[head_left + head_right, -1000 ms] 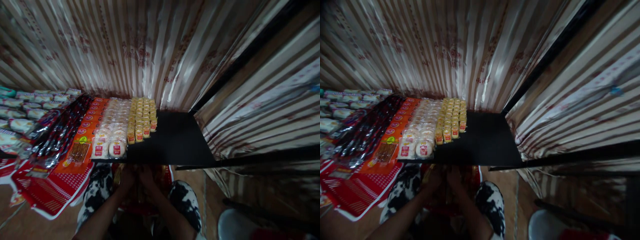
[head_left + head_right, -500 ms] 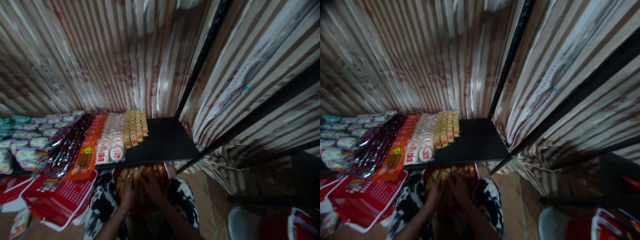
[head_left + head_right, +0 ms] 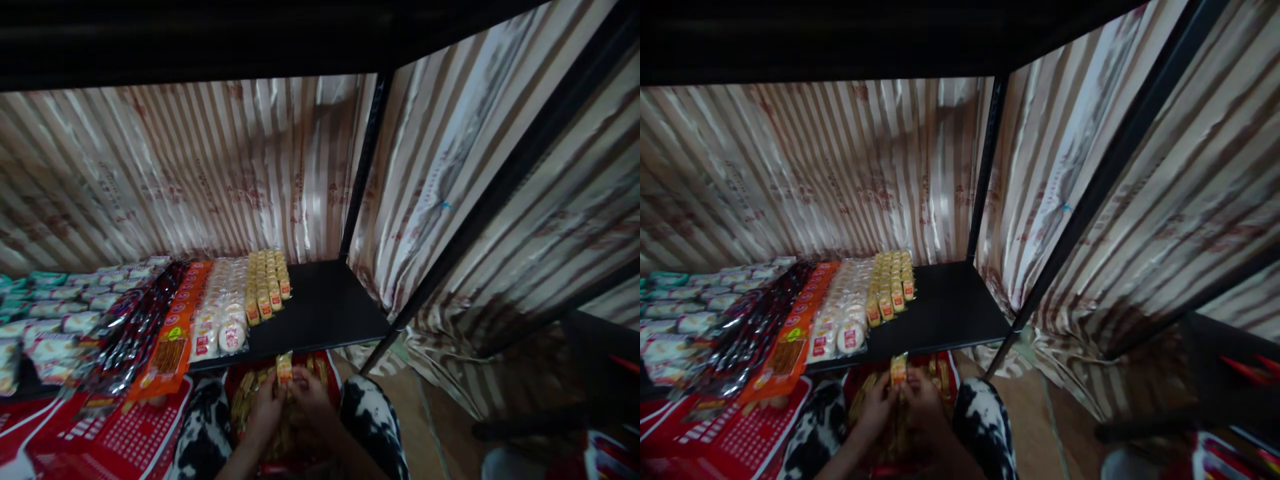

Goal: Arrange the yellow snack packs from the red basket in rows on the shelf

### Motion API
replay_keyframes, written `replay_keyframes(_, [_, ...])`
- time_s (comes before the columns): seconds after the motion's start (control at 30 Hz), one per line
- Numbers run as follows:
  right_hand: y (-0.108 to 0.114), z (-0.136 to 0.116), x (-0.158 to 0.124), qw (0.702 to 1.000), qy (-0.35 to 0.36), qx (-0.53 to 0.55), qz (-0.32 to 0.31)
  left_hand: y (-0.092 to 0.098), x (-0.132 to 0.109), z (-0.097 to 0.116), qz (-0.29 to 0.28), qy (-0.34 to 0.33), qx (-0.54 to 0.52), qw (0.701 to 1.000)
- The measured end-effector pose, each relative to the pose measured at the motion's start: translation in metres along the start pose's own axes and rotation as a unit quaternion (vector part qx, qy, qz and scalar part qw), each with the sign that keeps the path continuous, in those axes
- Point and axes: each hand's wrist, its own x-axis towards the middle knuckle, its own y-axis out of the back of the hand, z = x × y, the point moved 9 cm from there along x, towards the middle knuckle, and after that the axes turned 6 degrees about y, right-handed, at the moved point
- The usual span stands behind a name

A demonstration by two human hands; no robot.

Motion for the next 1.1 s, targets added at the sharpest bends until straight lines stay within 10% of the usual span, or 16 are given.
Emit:
replay_keyframes(0.2, [0.013, -0.009, 0.025, 0.999, 0.001, 0.034, -0.003, 0.004, 0.010, 0.038, 0.007, -0.042, -0.067, 0.997])
replay_keyframes(0.43, [0.042, -0.027, 0.082, 0.996, 0.041, -0.047, 0.067, 0.014, 0.036, 0.072, 0.142, -0.119, -0.051, 0.981])
replay_keyframes(1.1, [0.032, -0.016, 0.185, 0.978, 0.080, -0.179, 0.068, -0.012, 0.112, 0.111, 0.058, -0.118, -0.071, 0.989])
